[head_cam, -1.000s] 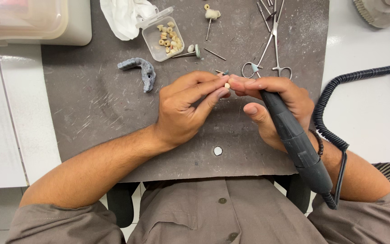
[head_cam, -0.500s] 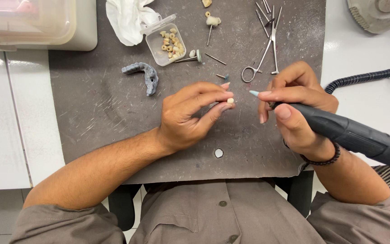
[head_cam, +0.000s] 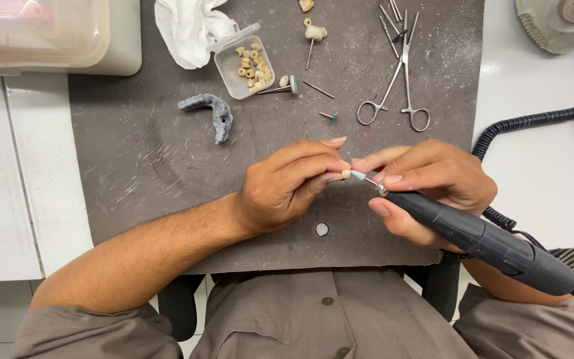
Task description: The person holds a small dental crown or tooth-shaped prosthetic in one hand and grinds and shapes its surface using a handheld rotary grinding tool, periodically repositioning and turning the piece to work different sides, with dust accumulating on the work mat below.
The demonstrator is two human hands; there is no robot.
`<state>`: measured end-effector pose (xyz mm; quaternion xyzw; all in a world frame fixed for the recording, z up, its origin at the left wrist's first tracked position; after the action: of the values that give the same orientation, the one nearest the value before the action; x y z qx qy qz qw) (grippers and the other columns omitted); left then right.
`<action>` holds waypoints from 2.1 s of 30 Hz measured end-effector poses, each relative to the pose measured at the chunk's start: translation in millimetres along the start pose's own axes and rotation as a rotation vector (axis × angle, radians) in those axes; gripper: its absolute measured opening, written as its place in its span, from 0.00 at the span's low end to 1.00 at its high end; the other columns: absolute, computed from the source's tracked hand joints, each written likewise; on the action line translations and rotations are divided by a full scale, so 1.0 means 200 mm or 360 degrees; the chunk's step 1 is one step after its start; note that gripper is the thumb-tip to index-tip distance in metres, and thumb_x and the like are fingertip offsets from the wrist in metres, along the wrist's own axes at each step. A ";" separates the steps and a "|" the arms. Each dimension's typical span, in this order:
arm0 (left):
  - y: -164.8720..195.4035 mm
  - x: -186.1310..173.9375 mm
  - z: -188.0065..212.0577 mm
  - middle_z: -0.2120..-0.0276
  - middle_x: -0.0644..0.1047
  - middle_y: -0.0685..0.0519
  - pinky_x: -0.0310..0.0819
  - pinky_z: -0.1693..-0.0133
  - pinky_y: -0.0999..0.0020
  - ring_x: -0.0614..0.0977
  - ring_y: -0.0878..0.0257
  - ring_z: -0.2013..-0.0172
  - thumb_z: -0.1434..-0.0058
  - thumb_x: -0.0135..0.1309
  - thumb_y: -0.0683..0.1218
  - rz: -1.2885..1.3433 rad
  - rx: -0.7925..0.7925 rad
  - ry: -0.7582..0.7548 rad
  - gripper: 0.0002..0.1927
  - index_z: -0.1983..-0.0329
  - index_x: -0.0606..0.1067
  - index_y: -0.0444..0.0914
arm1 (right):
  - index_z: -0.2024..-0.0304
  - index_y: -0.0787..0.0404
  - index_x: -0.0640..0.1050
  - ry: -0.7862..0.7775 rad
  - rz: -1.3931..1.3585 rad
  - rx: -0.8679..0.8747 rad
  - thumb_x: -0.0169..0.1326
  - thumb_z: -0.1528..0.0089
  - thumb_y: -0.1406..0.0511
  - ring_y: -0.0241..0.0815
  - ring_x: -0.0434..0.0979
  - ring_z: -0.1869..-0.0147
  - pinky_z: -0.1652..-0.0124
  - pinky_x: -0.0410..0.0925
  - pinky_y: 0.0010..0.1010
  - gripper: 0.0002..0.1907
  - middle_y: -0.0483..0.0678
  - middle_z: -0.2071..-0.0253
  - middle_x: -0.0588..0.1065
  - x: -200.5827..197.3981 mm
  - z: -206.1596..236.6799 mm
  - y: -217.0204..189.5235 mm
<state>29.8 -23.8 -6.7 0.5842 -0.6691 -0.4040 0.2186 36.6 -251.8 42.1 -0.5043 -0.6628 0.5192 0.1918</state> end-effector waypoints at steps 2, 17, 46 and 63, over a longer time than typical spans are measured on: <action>0.01 0.00 0.01 0.55 0.80 0.45 0.83 0.40 0.61 0.85 0.51 0.49 0.31 0.60 0.35 -0.0050 0.0021 -0.0011 0.08 0.51 0.75 0.31 | 0.51 0.63 0.75 -0.0016 -0.0029 0.0015 0.64 0.40 0.75 0.44 0.85 0.52 0.44 0.81 0.42 0.17 0.50 0.57 0.76 0.01 0.01 -0.01; 0.02 -0.01 0.01 0.53 0.80 0.42 0.79 0.35 0.48 0.86 0.54 0.51 0.34 0.63 0.32 -0.0175 0.0209 0.0109 0.13 0.49 0.75 0.28 | 0.49 0.63 0.75 0.0097 -0.0135 0.0074 0.61 0.37 0.75 0.36 0.82 0.57 0.40 0.79 0.50 0.14 0.50 0.59 0.77 0.05 0.07 0.01; -0.06 0.08 0.09 0.57 0.80 0.46 0.80 0.39 0.59 0.87 0.60 0.59 0.29 0.57 0.34 0.0315 -0.0444 0.0482 0.05 0.52 0.74 0.32 | 0.48 0.67 0.71 0.0439 -0.0077 0.0274 0.61 0.33 0.76 0.52 0.83 0.42 0.39 0.77 0.38 0.15 0.54 0.57 0.77 0.25 0.03 0.05; 0.00 0.05 0.08 0.53 0.81 0.43 0.85 0.45 0.64 0.85 0.51 0.45 0.31 0.59 0.35 0.0096 -0.0472 0.0408 0.07 0.51 0.76 0.32 | 0.49 0.65 0.68 0.0359 0.0278 -0.0013 0.61 0.38 0.76 0.58 0.82 0.42 0.44 0.79 0.39 0.19 0.55 0.57 0.74 0.25 0.06 0.09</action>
<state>15.7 -29.1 -17.2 0.5720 -0.5862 -0.4136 0.3976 14.5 -214.8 8.3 -0.6160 -0.5928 0.4712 0.2172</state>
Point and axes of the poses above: each hand's wrist, its own z-axis away from the middle knuckle, its own x-axis out of the palm, y = z × x, the point moved 2 cm from there along -z, towards the middle knuckle
